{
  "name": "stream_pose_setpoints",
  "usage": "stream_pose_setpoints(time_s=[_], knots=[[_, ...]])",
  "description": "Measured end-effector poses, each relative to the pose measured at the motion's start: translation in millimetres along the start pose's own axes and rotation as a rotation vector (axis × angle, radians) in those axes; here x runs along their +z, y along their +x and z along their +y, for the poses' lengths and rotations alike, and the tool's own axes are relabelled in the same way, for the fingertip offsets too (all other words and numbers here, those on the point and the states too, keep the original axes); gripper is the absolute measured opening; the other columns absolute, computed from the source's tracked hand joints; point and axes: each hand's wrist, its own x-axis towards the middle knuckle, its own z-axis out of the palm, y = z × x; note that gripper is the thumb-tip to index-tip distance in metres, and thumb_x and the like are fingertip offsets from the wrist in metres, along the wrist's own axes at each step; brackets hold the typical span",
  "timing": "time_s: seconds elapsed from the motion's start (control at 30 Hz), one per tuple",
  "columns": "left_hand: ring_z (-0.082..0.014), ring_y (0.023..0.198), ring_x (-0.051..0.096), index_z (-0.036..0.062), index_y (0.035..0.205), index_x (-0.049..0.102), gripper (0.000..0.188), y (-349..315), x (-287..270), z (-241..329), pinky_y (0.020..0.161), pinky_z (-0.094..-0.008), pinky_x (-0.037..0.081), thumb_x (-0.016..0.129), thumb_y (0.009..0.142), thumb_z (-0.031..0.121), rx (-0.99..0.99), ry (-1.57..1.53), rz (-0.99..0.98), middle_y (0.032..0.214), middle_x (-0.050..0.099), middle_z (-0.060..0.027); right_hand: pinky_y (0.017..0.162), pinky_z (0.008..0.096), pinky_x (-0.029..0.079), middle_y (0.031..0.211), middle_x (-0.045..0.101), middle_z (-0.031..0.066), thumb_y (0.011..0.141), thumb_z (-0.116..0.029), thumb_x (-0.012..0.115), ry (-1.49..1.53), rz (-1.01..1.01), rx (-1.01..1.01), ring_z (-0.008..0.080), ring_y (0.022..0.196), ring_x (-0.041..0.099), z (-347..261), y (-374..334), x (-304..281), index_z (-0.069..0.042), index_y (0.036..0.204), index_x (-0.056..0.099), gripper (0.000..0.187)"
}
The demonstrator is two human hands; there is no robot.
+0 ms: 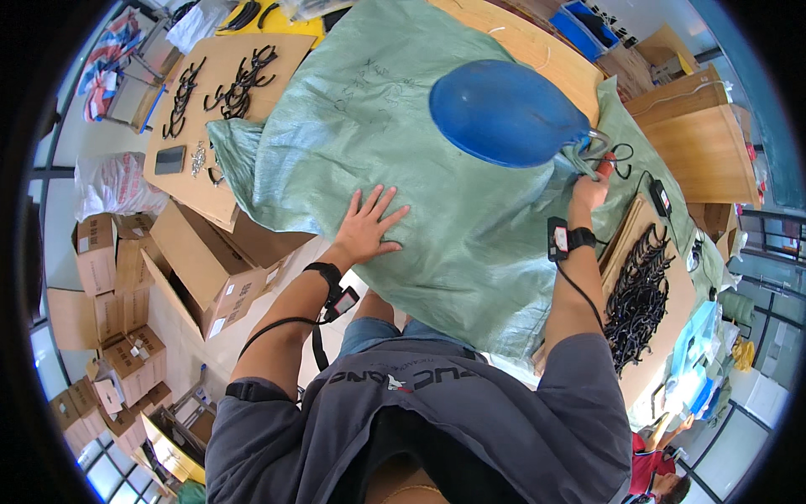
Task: Assembling black plastic components using metal pins and a handheld blue tool.
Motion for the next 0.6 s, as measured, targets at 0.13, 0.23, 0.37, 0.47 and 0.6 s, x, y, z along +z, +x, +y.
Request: stream_pose_setpoints(time_s=[0.13, 0.23, 0.37, 0.47, 0.6], knots=[[-0.0241, 0.115, 0.011, 0.0271, 0.117, 0.022, 0.061, 11, 4, -7, 0.09, -0.046, 0.011, 0.04, 0.065, 0.052, 0.046, 0.012, 0.027, 0.125, 0.012, -0.005, 0.08, 0.037, 0.03, 0.103, 0.038, 0.0219, 0.062, -0.008, 0.051, -0.012, 0.21, -0.279, 0.0326, 0.097, 0.036, -18, -44, -16, 0.004, 0.106, 0.032, 0.05], [-0.0237, 0.115, 0.011, 0.0278, 0.117, 0.022, 0.059, 17, 7, -13, 0.09, -0.0453, 0.011, 0.038, 0.066, 0.052, 0.062, 0.022, 0.038, 0.125, 0.011, -0.0046, 0.085, 0.0372, 0.025, 0.106, 0.035, 0.0213, 0.068, -0.011, 0.047, -0.065, 0.097, -0.8, 0.0333, 0.101, 0.031, -50, -134, -39, 0.003, 0.106, 0.032, 0.043], [-0.0233, 0.115, 0.009, 0.0282, 0.117, 0.02, 0.054, 24, 0, -19, 0.091, -0.0447, 0.01, 0.036, 0.069, 0.049, 0.109, 0.048, 0.011, 0.126, 0.01, -0.0043, 0.088, 0.043, 0.018, 0.118, 0.026, 0.0143, 0.065, -0.025, 0.054, -0.215, -0.899, -1.624, 0.0315, 0.109, 0.022, -64, -214, -52, -0.01, 0.113, 0.031, 0.056], [-0.0231, 0.115, 0.008, 0.0287, 0.117, 0.02, 0.053, 27, 3, -23, 0.091, -0.0443, 0.009, 0.035, 0.07, 0.048, 0.105, 0.053, 0.011, 0.126, 0.009, -0.0046, 0.089, 0.0443, 0.016, 0.121, 0.02, 0.0123, 0.064, -0.035, 0.052, -0.389, -0.886, -1.344, 0.031, 0.112, 0.016, -37, -196, -23, -0.017, 0.115, 0.029, 0.059], [-0.0231, 0.115, 0.008, 0.0295, 0.117, 0.021, 0.053, 31, 6, -18, 0.091, -0.0441, 0.009, 0.036, 0.07, 0.047, 0.072, 0.071, 0.05, 0.125, 0.01, -0.0051, 0.089, 0.0476, 0.012, 0.125, 0.004, 0.0115, 0.065, -0.048, 0.045, -0.472, -0.871, -1.161, 0.0312, 0.115, 0.002, -33, -184, -19, -0.019, 0.118, 0.021, 0.065]])
